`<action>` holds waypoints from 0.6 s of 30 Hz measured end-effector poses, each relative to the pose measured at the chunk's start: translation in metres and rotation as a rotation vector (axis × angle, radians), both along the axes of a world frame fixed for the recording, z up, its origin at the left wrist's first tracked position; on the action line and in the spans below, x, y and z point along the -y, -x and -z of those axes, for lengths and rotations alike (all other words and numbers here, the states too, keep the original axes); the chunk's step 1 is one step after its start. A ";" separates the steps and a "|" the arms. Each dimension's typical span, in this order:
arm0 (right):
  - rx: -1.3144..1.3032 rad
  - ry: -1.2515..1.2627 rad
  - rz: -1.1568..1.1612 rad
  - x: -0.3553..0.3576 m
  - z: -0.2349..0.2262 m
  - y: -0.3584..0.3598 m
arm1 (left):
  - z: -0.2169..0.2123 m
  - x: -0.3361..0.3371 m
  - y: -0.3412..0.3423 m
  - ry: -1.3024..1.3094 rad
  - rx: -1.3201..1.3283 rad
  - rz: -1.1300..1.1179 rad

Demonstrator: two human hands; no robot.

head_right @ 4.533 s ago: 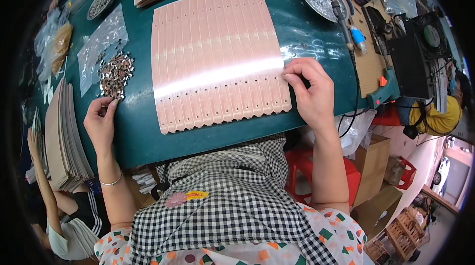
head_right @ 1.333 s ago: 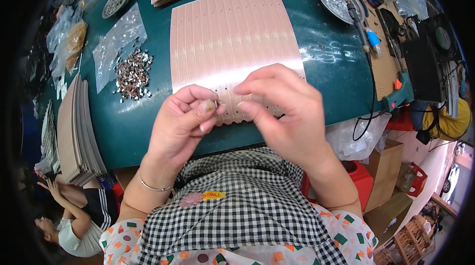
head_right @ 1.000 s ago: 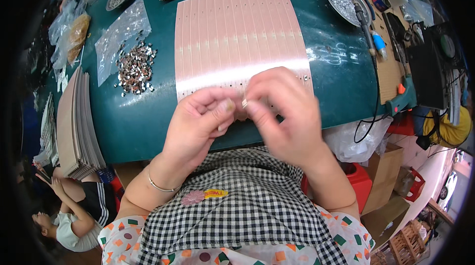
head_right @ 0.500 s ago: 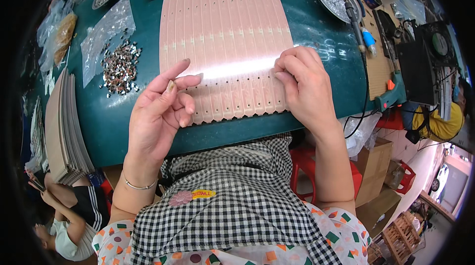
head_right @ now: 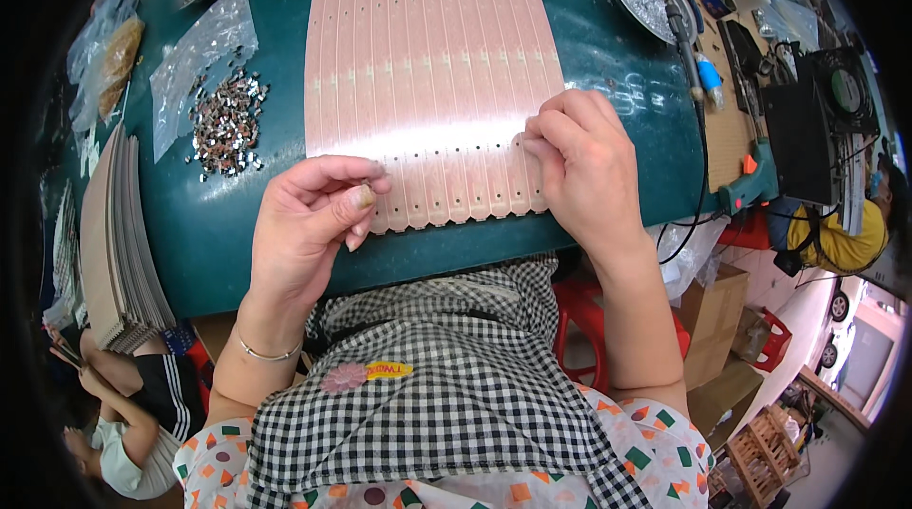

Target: The person inserts small electronic components into the edge of a circuit board panel by hand, then solders them to the panel using a soldering iron and solder wire.

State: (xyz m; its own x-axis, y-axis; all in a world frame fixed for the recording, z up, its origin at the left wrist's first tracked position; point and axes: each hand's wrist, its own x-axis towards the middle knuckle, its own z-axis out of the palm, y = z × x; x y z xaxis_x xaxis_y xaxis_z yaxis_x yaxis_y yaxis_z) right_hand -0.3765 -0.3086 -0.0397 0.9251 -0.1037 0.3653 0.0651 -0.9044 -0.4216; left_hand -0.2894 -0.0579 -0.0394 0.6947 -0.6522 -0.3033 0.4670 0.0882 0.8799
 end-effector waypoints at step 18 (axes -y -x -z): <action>0.139 -0.499 -0.190 -0.070 -0.022 0.000 | -0.006 0.015 0.018 0.128 -0.193 0.065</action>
